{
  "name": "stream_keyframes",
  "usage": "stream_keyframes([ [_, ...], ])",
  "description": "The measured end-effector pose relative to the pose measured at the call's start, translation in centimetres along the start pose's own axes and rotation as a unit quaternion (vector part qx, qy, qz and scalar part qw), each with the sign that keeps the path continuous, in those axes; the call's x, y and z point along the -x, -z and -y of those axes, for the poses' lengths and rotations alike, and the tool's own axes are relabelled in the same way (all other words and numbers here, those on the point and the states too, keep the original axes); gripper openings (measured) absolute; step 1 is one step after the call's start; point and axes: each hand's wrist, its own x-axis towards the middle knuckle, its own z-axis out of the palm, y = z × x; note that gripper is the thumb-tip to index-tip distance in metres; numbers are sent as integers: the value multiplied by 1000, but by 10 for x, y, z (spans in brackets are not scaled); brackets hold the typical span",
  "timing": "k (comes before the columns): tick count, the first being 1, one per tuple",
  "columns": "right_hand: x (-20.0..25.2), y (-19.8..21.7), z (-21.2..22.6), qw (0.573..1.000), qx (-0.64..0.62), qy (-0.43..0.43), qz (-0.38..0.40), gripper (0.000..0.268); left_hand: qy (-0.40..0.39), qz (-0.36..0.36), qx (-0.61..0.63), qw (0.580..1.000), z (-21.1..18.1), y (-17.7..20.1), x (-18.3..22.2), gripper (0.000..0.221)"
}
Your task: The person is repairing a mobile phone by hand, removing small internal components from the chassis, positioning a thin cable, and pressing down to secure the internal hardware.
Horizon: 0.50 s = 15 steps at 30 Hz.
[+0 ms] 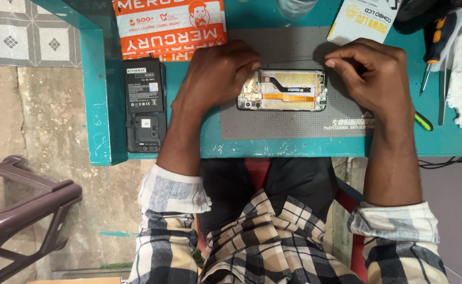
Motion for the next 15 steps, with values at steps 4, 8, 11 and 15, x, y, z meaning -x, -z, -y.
stream_keyframes([
  [4, -1, 2, 8, 1000, 1, 10, -14, 7, -26, -20, -8, 999, -1, 4, 1, 8],
  [8, 8, 9, 27, 998, 47, 10, -27, 8, -50, -63, -6, 997, -4, 9, -3, 6],
  [11, 22, 5, 41, 996, 72, 26, -40, 9, -76, -104, 5, 992, -9, 12, -2, 6],
  [15, 38, 5, 54, 993, 92, 47, -57, 13, -94, -141, 50, 984, -16, 15, -3, 6],
])
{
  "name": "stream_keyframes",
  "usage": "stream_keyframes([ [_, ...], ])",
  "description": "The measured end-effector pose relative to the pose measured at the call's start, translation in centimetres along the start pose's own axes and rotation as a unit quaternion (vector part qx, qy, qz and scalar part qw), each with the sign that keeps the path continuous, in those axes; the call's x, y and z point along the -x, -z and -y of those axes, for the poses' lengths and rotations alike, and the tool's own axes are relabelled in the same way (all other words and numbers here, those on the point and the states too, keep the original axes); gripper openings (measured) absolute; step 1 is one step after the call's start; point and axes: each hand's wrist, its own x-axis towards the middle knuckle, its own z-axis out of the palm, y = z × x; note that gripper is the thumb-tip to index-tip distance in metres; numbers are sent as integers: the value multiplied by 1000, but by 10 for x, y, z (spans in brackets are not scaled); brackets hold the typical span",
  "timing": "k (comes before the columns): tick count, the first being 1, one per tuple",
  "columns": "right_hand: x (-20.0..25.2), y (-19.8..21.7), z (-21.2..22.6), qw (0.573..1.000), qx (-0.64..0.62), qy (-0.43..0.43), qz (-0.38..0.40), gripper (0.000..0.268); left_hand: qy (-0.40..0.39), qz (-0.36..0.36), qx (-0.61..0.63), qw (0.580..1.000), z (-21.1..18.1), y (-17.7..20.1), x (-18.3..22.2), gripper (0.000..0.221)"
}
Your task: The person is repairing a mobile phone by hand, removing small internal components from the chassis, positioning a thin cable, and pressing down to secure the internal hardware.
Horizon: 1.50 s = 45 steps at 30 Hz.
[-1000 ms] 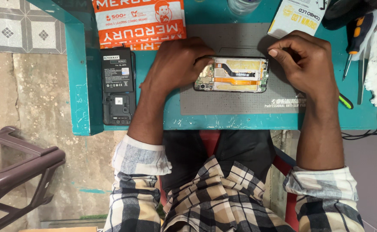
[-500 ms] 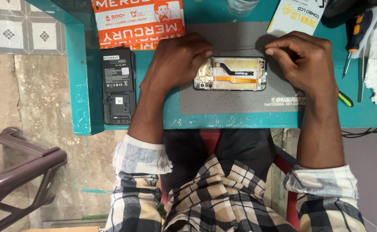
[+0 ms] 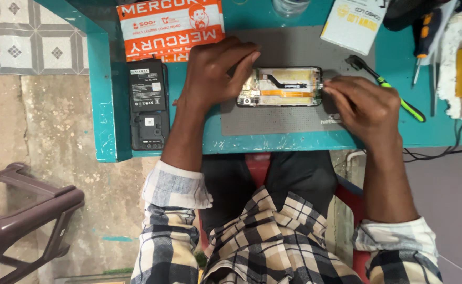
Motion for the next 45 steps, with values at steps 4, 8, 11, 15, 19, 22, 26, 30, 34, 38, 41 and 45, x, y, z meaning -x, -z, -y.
stream_keyframes([
  [4, 17, 7, 10, 999, 17, -9, -32, 10, 4, 66, -38, 997, -12, -8, 1, 7],
  [8, 37, -3, 4, 995, 3, -50, -84, 12, -13, 165, -75, 983, -26, -29, 13, 13],
  [11, 49, -6, -3, 989, -14, -81, -123, 10, -27, 204, -67, 976, -28, -42, 18, 20],
  [15, 53, -9, -6, 988, -21, -82, -127, 9, -45, 205, -81, 974, -32, -53, 22, 22],
  [19, 55, -9, -5, 983, -37, -116, -137, 12, -46, 203, -89, 974, -31, -55, 27, 16],
  [22, 56, -8, -5, 981, -45, -124, -145, 10, -48, 184, -88, 978, -31, -57, 26, 14],
  [26, 56, -9, -6, 984, -42, -108, -139, 9, -40, 174, -76, 981, -30, -55, 26, 14],
  [30, 55, -9, -6, 984, -43, -114, -132, 9, -39, 181, -71, 980, -29, -56, 27, 15],
  [34, 54, -8, -6, 986, -31, -105, -128, 13, -47, 188, -68, 979, -30, -56, 28, 17],
  [38, 53, -10, -9, 989, -27, -88, -118, 10, -52, 198, -80, 976, -30, -57, 29, 18],
  [41, 49, -14, -10, 991, -59, -76, -90, 7, -57, 198, -88, 974, -29, -59, 30, 20],
  [45, 43, -15, -7, 993, -98, -53, -38, 9, -71, 200, -107, 971, -29, -60, 31, 19],
])
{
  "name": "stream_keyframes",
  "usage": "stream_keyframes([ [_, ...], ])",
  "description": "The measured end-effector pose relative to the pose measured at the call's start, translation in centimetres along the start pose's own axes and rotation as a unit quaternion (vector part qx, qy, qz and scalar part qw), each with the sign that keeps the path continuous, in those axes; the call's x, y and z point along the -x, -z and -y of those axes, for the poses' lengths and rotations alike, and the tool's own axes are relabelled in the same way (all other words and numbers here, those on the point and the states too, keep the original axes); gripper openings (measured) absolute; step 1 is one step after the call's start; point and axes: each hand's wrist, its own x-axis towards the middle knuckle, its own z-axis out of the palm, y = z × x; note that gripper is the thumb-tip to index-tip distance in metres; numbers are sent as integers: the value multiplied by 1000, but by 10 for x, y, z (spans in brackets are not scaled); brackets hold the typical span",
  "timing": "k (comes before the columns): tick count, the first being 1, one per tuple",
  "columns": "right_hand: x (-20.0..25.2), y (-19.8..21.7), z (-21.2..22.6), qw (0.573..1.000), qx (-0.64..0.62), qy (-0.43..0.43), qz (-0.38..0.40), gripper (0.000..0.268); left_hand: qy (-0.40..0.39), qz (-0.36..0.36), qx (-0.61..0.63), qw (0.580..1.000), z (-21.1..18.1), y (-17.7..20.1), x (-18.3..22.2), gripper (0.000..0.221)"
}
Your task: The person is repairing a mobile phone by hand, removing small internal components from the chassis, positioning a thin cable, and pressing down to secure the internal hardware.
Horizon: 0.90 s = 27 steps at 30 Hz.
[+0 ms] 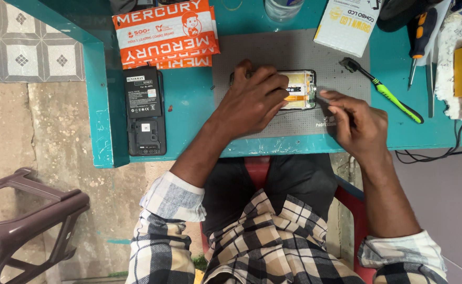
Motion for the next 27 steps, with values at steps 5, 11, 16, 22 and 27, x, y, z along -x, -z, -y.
stream_keyframes([
  [5, -7, 1, 7, 999, 22, -7, 30, 11, 3, -2, 2, 1000, 0, 0, 0, 16],
  [11, -9, 2, 11, 999, 27, -16, 36, 9, 5, -1, 6, 1000, 0, 0, -1, 17],
  [16, -5, 1, 6, 996, 62, -18, 57, 10, 7, 7, 4, 1000, 1, -1, 0, 17],
  [22, 0, -2, 0, 991, 113, -4, 70, 12, 4, 10, -3, 1000, 0, -4, 1, 19],
  [27, -3, -3, 1, 988, 137, 20, 65, 13, 13, 19, -6, 1000, -3, -3, 0, 22],
])
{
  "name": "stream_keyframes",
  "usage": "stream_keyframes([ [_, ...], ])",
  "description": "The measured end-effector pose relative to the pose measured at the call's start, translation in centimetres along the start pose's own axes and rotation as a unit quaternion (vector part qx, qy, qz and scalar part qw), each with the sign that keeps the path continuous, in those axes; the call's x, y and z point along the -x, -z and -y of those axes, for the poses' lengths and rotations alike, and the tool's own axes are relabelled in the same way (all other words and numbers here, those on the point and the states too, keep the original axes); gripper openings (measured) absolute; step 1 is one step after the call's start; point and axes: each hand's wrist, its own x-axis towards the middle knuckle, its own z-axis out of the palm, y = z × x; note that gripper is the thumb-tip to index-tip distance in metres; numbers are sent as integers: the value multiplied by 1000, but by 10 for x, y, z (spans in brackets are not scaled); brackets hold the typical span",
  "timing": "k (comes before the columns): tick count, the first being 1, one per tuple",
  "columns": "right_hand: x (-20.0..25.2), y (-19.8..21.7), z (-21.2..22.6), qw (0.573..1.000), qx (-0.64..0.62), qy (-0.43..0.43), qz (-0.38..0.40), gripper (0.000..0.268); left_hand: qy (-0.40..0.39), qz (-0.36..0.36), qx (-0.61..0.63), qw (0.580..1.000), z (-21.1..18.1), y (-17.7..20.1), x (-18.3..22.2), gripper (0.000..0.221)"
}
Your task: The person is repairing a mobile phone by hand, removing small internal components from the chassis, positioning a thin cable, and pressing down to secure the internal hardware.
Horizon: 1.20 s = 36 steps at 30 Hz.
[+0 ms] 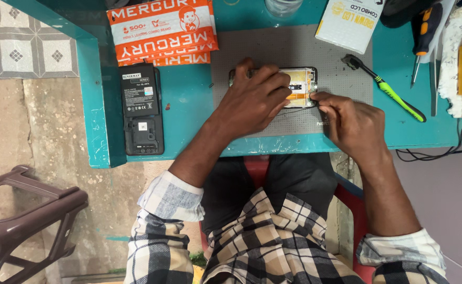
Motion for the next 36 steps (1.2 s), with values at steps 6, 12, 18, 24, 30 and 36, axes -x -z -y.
stream_keyframes([
  [6, -3, 4, 6, 1000, 21, -2, 1, 12, -17, -17, -27, 999, -6, -4, -4, 21],
  [12, -5, 5, 6, 1000, 7, 2, 1, 12, -12, -26, -34, 999, -12, -9, -8, 21],
  [18, -7, 5, 3, 1000, -14, -6, 9, 11, -28, 29, -32, 999, -6, -2, -26, 13],
  [24, -7, 7, 3, 1000, -21, -13, 11, 13, -30, 108, -5, 994, -1, -1, -49, 7],
  [30, -2, 3, -3, 999, -35, -25, 18, 14, 3, 57, 70, 996, -3, -12, -39, 9],
  [36, 3, 2, -7, 999, -40, -21, 25, 12, 8, 72, 67, 995, -3, -17, -38, 25],
])
